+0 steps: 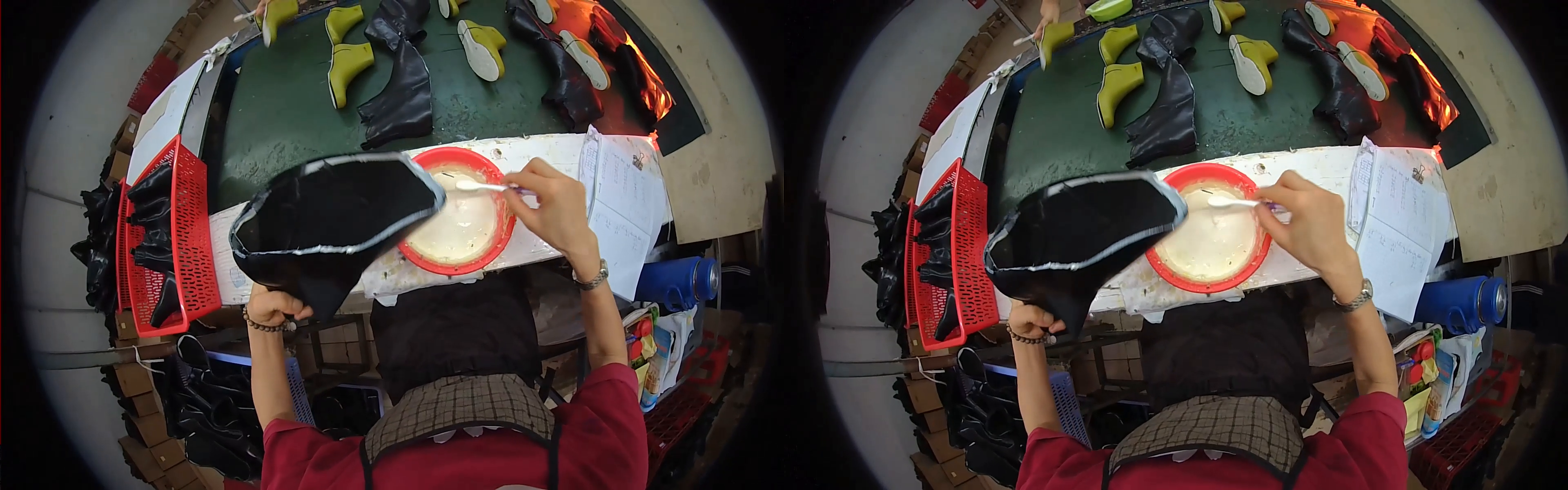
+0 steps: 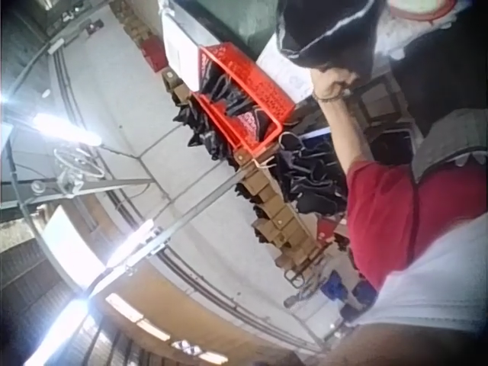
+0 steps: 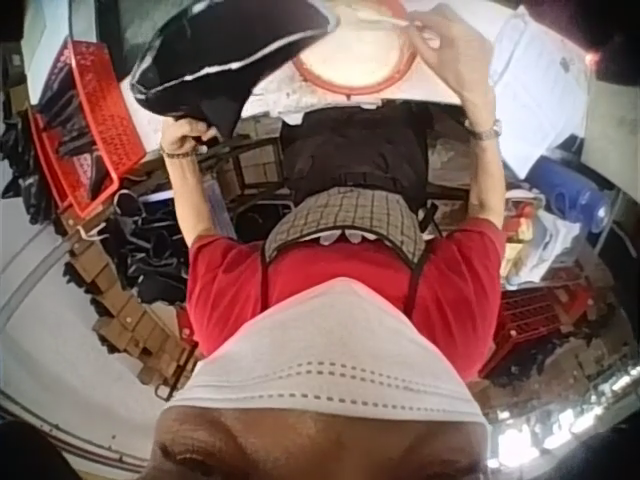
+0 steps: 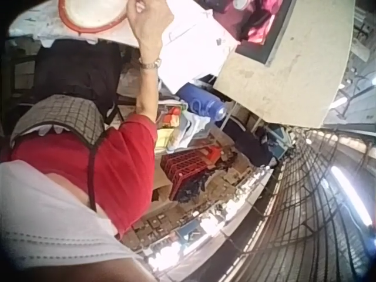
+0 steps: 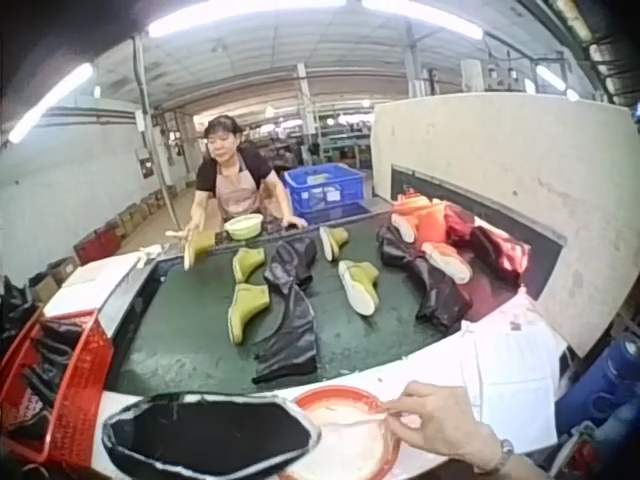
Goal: Applying glue to the edges and soles of black leather boots using a brush and adhesive.
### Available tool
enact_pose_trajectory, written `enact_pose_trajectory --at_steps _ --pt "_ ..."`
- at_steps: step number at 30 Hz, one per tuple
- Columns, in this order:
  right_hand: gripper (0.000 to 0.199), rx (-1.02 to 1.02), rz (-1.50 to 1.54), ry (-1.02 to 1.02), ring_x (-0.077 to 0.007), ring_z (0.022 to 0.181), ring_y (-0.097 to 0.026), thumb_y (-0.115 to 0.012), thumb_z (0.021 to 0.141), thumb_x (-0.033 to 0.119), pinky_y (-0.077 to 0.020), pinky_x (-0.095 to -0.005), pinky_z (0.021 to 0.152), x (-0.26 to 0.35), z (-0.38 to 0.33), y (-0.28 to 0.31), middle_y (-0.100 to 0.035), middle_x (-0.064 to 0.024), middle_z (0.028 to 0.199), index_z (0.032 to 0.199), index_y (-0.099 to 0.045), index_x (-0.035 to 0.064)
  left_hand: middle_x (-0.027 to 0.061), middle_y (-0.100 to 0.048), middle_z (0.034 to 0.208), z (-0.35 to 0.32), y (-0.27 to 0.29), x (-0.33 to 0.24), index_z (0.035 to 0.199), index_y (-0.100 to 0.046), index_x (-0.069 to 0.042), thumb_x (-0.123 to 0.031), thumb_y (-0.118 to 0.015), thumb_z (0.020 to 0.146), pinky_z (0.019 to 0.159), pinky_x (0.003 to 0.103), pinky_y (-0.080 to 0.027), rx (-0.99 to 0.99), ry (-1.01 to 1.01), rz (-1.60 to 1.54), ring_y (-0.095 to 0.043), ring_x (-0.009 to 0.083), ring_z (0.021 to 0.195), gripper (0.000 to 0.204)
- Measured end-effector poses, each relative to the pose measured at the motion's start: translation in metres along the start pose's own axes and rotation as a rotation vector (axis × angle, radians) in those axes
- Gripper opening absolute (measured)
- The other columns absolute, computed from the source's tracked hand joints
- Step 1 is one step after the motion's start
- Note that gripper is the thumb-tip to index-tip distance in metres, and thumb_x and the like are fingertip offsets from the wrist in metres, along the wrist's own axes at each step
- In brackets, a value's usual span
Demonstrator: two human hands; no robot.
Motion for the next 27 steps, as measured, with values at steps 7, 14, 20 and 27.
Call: enact_pose_trajectory --at_steps 7,14,20,27 --pt "0.020 -0.146 0.474 0.314 -0.0161 0.081 -0.063 -0.080 0.081 0.005 -0.0473 -0.0305 0.073 0.051 0.026 0.027 -0.067 -0.0043 0.091 0.101 -0.079 0.0086 0.0339 -0.063 0.109 0.002 0.000 0.036 0.153 -0.040 -0.003 0.017 -0.047 0.053 0.039 0.034 -0.032 0.264 0.136 -0.337 -0.038 0.0231 0.044 0.102" --pt "0.019 -0.116 0.623 0.091 -0.0147 0.079 -0.060 -0.077 0.084 0.002 -0.0455 -0.0297 0.073 0.005 0.003 -0.002 -0.067 -0.0041 0.091 0.102 -0.079 0.0073 0.0285 -0.049 0.145 0.005 -0.048 -0.007 0.163 -0.028 -0.017 0.021 -0.046 0.057 0.041 0.033 -0.031 0.596 -0.233 -0.203 -0.035 0.0212 0.046 0.114" --pt "0.016 -0.137 0.669 0.265 -0.0153 0.080 -0.061 -0.074 0.088 0.003 -0.0465 -0.0292 0.072 0.042 0.031 0.011 -0.068 -0.0046 0.089 0.103 -0.079 0.0058 0.0288 -0.041 0.154 0.005 -0.032 0.006 0.163 -0.026 -0.012 0.020 -0.047 0.048 0.036 0.035 -0.030 0.502 -0.219 -0.124 -0.048 0.0294 0.054 0.121" --pt "0.019 -0.093 0.669 0.175 -0.0142 0.077 -0.058 -0.076 0.086 0.004 -0.0431 -0.0300 0.072 0.017 0.016 -0.005 -0.068 -0.0034 0.088 0.104 -0.079 0.0074 0.0316 -0.053 0.137 0.003 -0.054 0.005 0.159 -0.028 -0.005 0.019 -0.055 0.065 0.040 0.032 -0.031 0.504 -0.092 -0.389 -0.045 0.0230 0.052 0.102"
Point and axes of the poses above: each hand's wrist, its own z-axis towards the middle knuckle, its own y-axis out of the back of the hand, x = y × z, the point moved 9 cm from there along z, towards the middle knuckle
